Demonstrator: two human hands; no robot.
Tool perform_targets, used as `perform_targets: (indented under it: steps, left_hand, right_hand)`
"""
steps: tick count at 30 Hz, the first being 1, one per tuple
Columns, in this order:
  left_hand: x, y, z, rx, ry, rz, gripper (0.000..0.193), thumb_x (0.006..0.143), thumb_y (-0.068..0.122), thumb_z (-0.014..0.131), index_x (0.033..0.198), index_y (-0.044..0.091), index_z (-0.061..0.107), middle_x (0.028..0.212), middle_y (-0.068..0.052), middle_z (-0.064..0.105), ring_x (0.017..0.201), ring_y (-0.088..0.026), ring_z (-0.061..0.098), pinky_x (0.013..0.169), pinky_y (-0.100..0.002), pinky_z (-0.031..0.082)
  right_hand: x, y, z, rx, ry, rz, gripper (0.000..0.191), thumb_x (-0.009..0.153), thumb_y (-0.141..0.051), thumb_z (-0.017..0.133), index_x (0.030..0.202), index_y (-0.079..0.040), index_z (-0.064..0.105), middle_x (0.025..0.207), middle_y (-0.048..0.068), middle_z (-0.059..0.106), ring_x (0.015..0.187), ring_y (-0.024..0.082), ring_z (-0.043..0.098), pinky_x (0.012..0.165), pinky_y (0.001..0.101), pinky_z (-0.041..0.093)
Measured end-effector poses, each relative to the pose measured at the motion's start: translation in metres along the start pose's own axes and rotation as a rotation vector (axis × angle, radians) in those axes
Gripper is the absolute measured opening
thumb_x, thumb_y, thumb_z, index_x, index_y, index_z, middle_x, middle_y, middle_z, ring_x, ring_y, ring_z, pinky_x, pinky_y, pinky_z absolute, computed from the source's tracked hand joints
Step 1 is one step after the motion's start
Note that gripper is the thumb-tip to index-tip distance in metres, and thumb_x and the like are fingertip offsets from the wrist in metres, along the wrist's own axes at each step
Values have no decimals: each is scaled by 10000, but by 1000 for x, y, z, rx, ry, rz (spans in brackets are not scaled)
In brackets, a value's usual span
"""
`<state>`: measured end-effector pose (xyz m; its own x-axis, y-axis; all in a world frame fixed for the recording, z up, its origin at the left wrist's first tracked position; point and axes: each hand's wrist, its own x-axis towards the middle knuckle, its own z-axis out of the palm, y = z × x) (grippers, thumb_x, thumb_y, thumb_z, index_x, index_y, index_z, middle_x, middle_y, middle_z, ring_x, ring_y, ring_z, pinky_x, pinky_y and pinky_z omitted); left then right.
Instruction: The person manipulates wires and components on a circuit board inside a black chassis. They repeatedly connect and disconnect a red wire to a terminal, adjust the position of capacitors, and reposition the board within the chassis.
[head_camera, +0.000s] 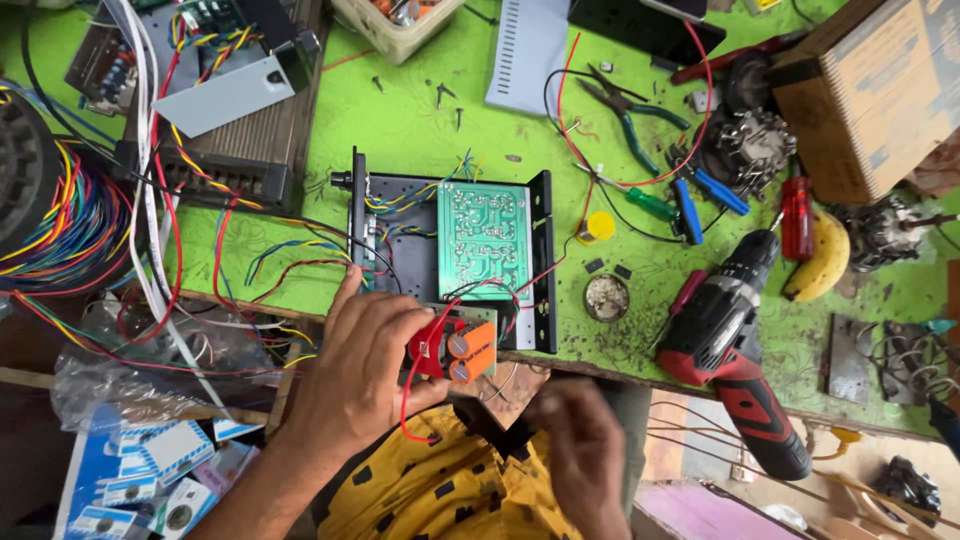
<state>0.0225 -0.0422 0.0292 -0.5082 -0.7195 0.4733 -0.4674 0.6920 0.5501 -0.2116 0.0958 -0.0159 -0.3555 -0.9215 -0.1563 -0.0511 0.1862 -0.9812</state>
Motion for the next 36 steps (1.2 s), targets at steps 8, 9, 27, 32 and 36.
perform_targets:
  steps: [8,9,27,32,36]
  left_hand:
    - [-9,-10,2,26,-33,54,809,628,396,886,1235,32,496,1198,-130,601,1126,-344,603,1158,-614,379]
    - [-11,-11,2,23,-27,58,810,624,408,887,1230,37,497,1198,-125,604,1126,-341,604,1155,-609,384]
    - [-25,-26,-8,-39,-24,107,862,573,393,933,1227,79,467,1187,-120,619,1107,-334,625,1150,-633,394]
    - [-27,-26,-8,-28,-33,94,886,554,388,950,1229,83,464,1187,-114,619,1105,-329,626,1151,-632,388]
    - [-27,-26,-7,-27,-37,91,871,564,383,947,1226,87,464,1190,-113,620,1112,-332,624,1152,-635,384]
  right_hand:
    - [15,65,22,556,-26,529,135,985,-120,649,991,10,686,868,79,738,777,152,698,724,295,575]
    - [19,66,24,530,-41,515,142,986,-118,653,994,16,700,850,83,744,757,151,695,715,292,570]
    - [18,51,57,399,-111,369,137,1001,-126,657,970,-29,749,709,-17,674,562,46,521,490,242,393]
    - [15,50,62,404,-76,319,159,992,-121,671,943,-3,766,695,-18,676,559,42,509,491,244,396]
    - [11,47,66,477,9,258,119,964,-68,691,957,22,769,717,-13,690,593,36,499,527,237,392]
